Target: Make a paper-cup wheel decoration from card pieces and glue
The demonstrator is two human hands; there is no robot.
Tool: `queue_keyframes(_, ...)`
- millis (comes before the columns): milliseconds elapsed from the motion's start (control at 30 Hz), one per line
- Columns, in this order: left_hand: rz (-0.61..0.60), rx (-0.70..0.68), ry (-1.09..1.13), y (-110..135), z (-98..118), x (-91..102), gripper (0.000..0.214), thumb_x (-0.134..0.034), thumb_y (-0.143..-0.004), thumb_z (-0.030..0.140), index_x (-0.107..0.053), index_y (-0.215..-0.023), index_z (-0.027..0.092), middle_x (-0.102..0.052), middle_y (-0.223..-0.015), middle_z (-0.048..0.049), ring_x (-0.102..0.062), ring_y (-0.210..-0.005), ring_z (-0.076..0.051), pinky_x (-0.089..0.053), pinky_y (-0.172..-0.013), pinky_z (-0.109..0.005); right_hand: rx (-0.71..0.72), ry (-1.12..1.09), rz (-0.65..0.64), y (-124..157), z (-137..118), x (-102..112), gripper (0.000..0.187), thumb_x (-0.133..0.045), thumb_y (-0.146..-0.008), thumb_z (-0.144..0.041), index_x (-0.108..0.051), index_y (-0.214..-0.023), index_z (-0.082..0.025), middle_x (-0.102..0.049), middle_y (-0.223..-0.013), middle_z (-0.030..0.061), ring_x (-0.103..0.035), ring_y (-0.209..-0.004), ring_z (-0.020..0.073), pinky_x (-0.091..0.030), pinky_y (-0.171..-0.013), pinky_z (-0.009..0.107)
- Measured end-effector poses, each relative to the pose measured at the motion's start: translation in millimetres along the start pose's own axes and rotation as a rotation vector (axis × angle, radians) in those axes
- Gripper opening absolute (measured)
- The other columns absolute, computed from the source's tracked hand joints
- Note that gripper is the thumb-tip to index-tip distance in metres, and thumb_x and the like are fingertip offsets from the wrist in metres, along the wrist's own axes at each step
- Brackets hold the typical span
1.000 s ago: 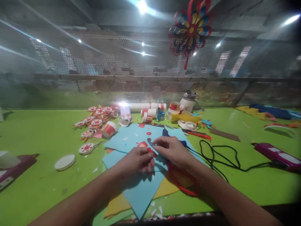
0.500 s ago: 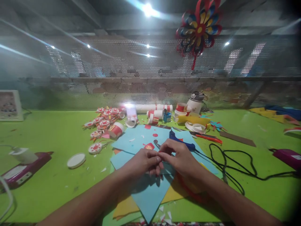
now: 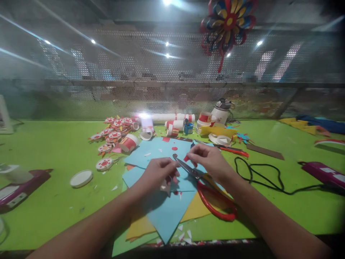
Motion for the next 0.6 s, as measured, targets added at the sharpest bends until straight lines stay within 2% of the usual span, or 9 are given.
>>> queue_keyframes(67,0.136,-0.065,0.037,-1,6,14.5,0.033,-0.062,-0.074,0.045,-0.059,-0.065,0.013,-0.059,-0.054,-0.0017,-0.048,-0.041,-0.007,-0.031,-0.041,-0.019,0.025,-0.035,0.079,-5,1,13,0.018,-0.067,-0.068,-0.031,-0.056,-0.065,-0.016,-0.057,-0.057,-0.0021,-0.046,-0.048,0.0083,-0.037,-0.049,0.024)
queue_keyframes(167,0.277,-0.129,0.076,-1,11,31.9,0.034,-0.063,-0.073,0.045,-0.056,-0.062,0.014,-0.055,-0.051,0.0013,-0.045,-0.040,-0.006,-0.028,-0.041,-0.019,0.029,-0.087,0.151,-10,4,25,0.019,-0.068,-0.067,-0.032,-0.057,-0.066,-0.016,-0.061,-0.062,-0.0002,-0.046,-0.047,0.0079,-0.037,-0.047,0.024)
queue_keyframes(300,0.446,-0.199,0.137,-1,18,51.6,0.028,-0.068,-0.068,0.039,-0.059,-0.069,0.013,-0.052,-0.050,0.0035,-0.044,-0.041,-0.006,-0.029,-0.043,-0.019,0.006,-0.096,0.116,-11,9,20,0.017,-0.067,-0.067,-0.029,-0.057,-0.065,-0.016,-0.062,-0.062,0.0006,-0.045,-0.046,0.0072,-0.038,-0.047,0.023)
queue_keyframes(400,0.490,-0.240,0.208,-3,25,61.6,0.035,-0.072,-0.062,0.029,-0.061,-0.091,0.013,-0.061,-0.066,-0.0004,-0.057,-0.058,-0.011,-0.038,-0.051,-0.021,-0.009,0.037,0.039,-11,15,10,0.013,-0.064,-0.067,-0.026,-0.058,-0.062,-0.015,-0.060,-0.057,-0.0005,-0.046,-0.046,0.0077,-0.038,-0.047,0.022)
queue_keyframes(467,0.494,-0.252,0.243,-5,30,66.7,0.040,-0.071,-0.061,0.026,-0.060,-0.098,0.014,-0.064,-0.079,-0.0039,-0.062,-0.070,-0.015,-0.042,-0.057,-0.023,-0.031,0.163,0.015,-10,23,4,0.010,-0.062,-0.067,-0.022,-0.060,-0.061,-0.015,-0.056,-0.051,-0.0021,-0.046,-0.045,0.0082,-0.036,-0.045,0.021)
queue_keyframes(600,0.465,-0.253,0.218,-13,36,72.4,0.031,-0.070,-0.061,0.024,-0.062,-0.089,0.013,-0.064,-0.083,-0.0061,-0.063,-0.074,-0.017,-0.045,-0.063,-0.026,-0.064,0.303,-0.028,-9,34,-6,0.010,-0.058,-0.068,-0.020,-0.064,-0.062,-0.015,-0.054,-0.048,-0.0027,-0.046,-0.043,0.0089,-0.032,-0.041,0.020)
Point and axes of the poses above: each hand's wrist, its own y-axis away from the middle knuckle, its own x-axis out of the back of the hand, z = x × y, the point moved 7 cm from there along -y, towards the middle knuckle
